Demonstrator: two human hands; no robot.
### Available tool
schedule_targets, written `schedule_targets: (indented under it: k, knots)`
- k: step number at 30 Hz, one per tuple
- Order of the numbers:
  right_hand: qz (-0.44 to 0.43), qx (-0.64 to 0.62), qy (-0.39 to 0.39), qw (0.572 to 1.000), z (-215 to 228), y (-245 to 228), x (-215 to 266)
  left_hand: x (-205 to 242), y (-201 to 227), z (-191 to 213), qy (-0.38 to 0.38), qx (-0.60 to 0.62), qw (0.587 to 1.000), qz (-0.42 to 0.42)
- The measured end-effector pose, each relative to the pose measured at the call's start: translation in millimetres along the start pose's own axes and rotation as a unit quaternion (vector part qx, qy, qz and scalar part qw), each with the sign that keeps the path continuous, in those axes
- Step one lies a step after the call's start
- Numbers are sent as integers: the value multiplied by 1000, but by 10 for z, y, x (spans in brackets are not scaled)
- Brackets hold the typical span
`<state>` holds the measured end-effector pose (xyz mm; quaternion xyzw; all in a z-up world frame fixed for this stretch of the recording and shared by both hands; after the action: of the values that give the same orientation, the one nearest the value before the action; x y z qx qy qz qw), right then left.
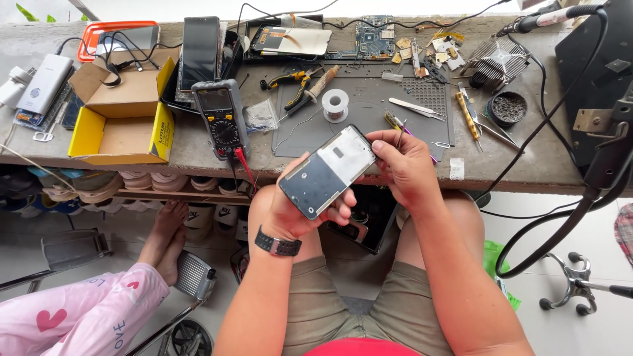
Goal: Cleaning and repairing internal components of a disassembled smartphone using tweezers and a small cleaning tool.
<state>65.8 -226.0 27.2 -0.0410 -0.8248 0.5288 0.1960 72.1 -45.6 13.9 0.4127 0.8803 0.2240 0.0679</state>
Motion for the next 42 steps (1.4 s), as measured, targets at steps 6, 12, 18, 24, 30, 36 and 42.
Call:
schedule_targets:
  k: [6, 12, 18, 24, 30, 36, 42]
  knots:
    - [-21, -56, 44, 997, 22, 49, -19, -120, -285, 481, 10, -434, 862, -261]
    - [53, -44, 23, 997, -17, 54, 21, 81, 209, -418, 195, -630, 643, -389]
    - [200, 66, -29, 977, 11, -85, 68, -38, 242, -184, 61, -401, 778, -480]
    - [196, 13, -97, 976, -44, -111, 209, -115, 272, 347, -60, -187, 862, -468]
    - [200, -12, -94, 975, 40, -30, 159, -138, 279, 434, -85, -203, 859, -463]
    - [181, -37, -88, 979, 144, 32, 116, 124, 434, -365, -71, -295, 835, -459]
    - [191, -21, -84, 978, 174, 26, 135, 133, 461, -502, -103, -327, 799, -493]
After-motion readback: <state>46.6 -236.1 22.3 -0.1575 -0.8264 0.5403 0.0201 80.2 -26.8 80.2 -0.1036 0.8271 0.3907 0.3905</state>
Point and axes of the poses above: each hand's wrist, its own x-axis away from the middle knuckle, its own z-axis out of the back of the hand, y = z × x, the point moved 8 cm from there along -x, towards the middle knuckle, and after that the axes turned 14 degrees about -z, right-handed, at the moved point
